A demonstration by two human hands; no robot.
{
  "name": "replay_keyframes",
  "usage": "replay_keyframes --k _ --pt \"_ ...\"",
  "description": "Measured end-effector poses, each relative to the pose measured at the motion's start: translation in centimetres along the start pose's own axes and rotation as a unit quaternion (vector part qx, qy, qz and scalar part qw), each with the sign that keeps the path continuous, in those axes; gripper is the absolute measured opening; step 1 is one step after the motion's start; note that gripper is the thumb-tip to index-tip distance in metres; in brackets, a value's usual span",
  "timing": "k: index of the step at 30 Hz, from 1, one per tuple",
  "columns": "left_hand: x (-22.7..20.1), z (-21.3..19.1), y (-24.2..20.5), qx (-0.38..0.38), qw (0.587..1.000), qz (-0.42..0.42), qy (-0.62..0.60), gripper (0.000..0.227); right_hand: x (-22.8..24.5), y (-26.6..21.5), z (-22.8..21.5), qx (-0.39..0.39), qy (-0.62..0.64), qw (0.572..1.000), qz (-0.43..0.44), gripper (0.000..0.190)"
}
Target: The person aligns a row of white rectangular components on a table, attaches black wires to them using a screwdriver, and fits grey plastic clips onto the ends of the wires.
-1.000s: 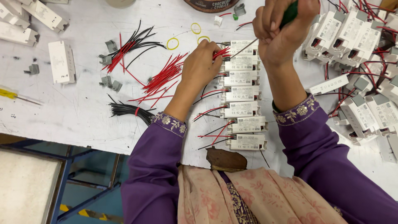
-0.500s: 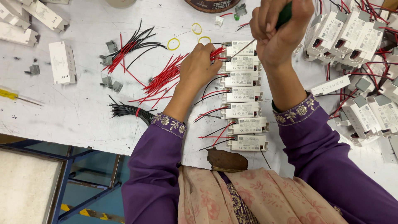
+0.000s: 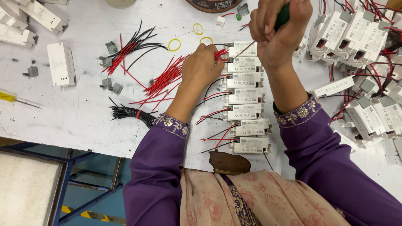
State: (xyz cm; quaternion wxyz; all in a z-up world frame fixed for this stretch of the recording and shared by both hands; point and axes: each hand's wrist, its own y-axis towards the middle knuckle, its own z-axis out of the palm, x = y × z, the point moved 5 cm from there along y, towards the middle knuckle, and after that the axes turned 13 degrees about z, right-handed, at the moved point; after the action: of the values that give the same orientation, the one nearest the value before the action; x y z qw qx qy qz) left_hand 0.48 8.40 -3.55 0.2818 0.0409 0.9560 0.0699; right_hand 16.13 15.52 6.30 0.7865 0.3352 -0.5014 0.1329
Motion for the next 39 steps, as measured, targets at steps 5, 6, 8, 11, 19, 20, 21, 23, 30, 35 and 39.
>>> replay_keyframes --k 5,6,8,11,19,20,21,23,30,35,39 --pt "0.3 0.0 -0.1 -0.047 0.997 0.008 -0.066 0.026 0.1 0.0 0.2 -0.001 0.002 1.0 0.008 0.067" --pt "0.4 0.1 -0.2 -0.043 0.996 -0.001 -0.072 0.026 0.1 0.0 0.2 0.001 0.003 1.0 0.008 0.066" --pt "0.7 0.4 -0.3 -0.035 0.996 -0.021 -0.084 0.028 0.1 0.0 0.2 0.005 -0.001 1.0 0.009 0.065" --pt "0.6 0.6 -0.3 -0.046 0.996 -0.002 -0.077 0.028 -0.1 -0.2 0.0 0.003 0.002 1.0 0.021 0.067" --pt "0.6 0.9 -0.2 -0.057 0.997 0.011 -0.056 0.028 -1.5 -0.1 -1.5 0.003 0.024 0.998 0.055 0.069" --pt "0.6 0.9 -0.2 -0.065 0.996 0.019 -0.055 0.028 -1.8 -0.1 -1.6 0.004 0.029 0.998 0.059 0.069" --pt "0.6 0.9 -0.2 -0.067 0.996 0.022 -0.056 0.027 -2.0 0.0 -1.8 0.006 0.035 0.997 0.064 0.07" --pt "0.5 1.1 -0.2 -0.07 0.995 0.03 -0.058 0.027 -2.2 0.1 -2.1 0.01 0.031 0.997 0.067 0.073" --pt "0.2 1.6 -0.3 -0.065 0.995 0.032 -0.07 0.028 -2.5 0.2 -3.0 0.007 0.041 0.997 0.072 0.077" --pt "0.5 1.3 -0.1 -0.044 0.993 0.033 -0.101 0.027 -2.7 0.3 -3.1 0.01 0.02 0.998 0.057 0.075" --pt "1.1 0.0 -0.9 -0.052 0.985 0.014 -0.161 0.026 -3.6 0.6 -4.8 -0.016 0.047 0.997 0.052 0.071"
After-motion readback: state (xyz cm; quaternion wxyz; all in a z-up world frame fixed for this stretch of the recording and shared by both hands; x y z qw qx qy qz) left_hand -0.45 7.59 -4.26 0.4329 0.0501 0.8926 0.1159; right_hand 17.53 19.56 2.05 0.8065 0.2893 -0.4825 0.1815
